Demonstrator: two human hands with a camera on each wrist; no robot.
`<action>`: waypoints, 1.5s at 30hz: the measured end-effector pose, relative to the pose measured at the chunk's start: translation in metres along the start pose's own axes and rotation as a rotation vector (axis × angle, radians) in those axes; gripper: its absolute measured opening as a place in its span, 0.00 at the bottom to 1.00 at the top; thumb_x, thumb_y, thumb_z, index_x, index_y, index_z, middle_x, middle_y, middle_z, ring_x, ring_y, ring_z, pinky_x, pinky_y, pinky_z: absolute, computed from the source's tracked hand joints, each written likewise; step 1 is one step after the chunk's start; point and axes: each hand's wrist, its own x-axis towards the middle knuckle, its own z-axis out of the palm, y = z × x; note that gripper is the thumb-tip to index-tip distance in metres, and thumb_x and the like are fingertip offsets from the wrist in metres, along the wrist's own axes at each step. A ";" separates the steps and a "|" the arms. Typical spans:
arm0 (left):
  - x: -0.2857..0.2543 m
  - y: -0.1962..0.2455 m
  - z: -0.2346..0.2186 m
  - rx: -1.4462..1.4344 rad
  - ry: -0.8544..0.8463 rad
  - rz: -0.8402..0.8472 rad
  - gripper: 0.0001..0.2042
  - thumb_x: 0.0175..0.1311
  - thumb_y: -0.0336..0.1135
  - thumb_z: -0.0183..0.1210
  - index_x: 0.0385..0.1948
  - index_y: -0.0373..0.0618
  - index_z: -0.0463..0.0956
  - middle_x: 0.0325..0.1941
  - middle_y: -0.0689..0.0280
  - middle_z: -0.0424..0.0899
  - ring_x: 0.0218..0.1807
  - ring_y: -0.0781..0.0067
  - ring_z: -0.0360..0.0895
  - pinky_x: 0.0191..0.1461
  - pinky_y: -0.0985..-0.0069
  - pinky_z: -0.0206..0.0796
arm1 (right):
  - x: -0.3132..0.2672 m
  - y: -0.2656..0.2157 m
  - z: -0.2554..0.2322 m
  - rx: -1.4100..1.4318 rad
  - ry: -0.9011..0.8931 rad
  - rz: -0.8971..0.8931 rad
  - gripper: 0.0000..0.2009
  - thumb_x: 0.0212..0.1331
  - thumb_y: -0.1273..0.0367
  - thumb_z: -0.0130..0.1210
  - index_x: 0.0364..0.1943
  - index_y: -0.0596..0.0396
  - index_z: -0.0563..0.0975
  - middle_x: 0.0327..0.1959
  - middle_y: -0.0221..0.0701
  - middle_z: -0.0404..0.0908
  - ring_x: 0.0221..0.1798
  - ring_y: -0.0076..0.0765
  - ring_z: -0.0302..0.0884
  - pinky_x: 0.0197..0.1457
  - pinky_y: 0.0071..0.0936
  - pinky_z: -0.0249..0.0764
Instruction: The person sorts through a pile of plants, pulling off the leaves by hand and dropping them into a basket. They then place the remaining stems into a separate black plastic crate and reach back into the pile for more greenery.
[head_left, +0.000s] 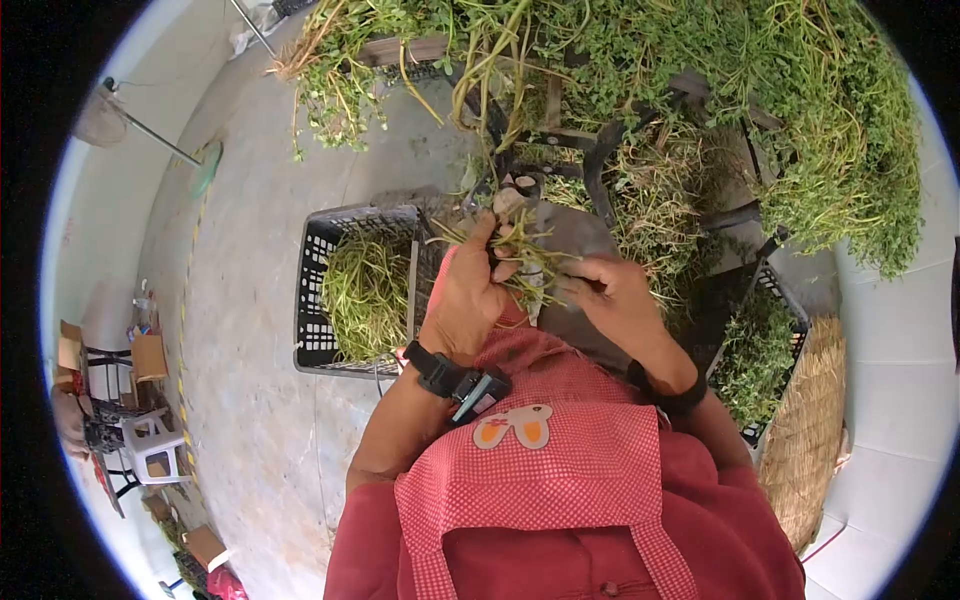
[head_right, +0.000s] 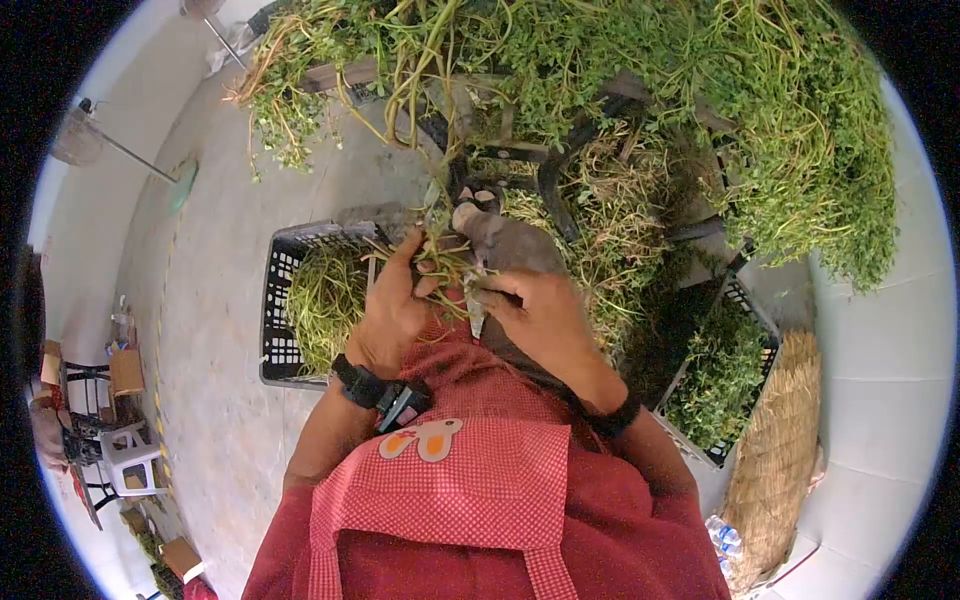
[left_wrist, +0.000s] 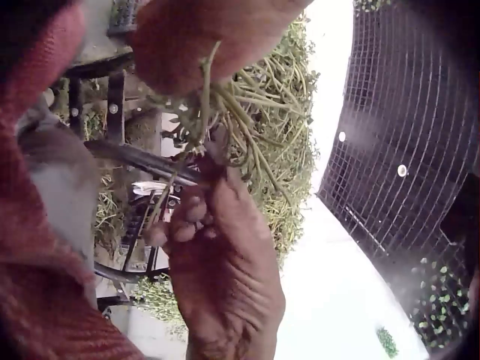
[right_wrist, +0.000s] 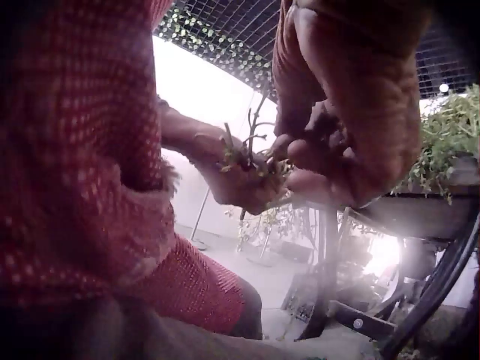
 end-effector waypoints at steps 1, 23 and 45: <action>0.000 -0.002 -0.002 -0.002 0.000 0.007 0.08 0.66 0.39 0.49 0.32 0.46 0.69 0.23 0.72 0.70 0.18 0.86 0.59 0.14 0.89 0.47 | 0.002 0.005 0.005 -0.024 -0.021 0.058 0.11 0.49 0.64 0.59 0.34 0.54 0.80 0.21 0.40 0.76 0.21 0.39 0.73 0.25 0.30 0.65; -0.009 0.007 -0.006 0.115 -0.127 0.141 0.11 0.67 0.43 0.46 0.32 0.47 0.70 0.17 0.73 0.68 0.16 0.80 0.61 0.17 0.82 0.56 | -0.011 -0.018 -0.028 0.634 -0.234 0.312 0.05 0.54 0.73 0.52 0.30 0.59 0.77 0.24 0.24 0.75 0.26 0.18 0.70 0.30 0.17 0.66; -0.039 0.038 -0.005 -0.093 -0.365 0.116 0.25 0.48 0.28 0.45 0.52 0.29 0.65 0.27 0.60 0.72 0.26 0.72 0.68 0.25 0.76 0.66 | -0.028 0.106 0.000 -0.536 -0.134 0.218 0.27 0.53 0.55 0.52 0.59 0.40 0.65 0.66 0.44 0.52 0.64 0.59 0.52 0.64 0.48 0.54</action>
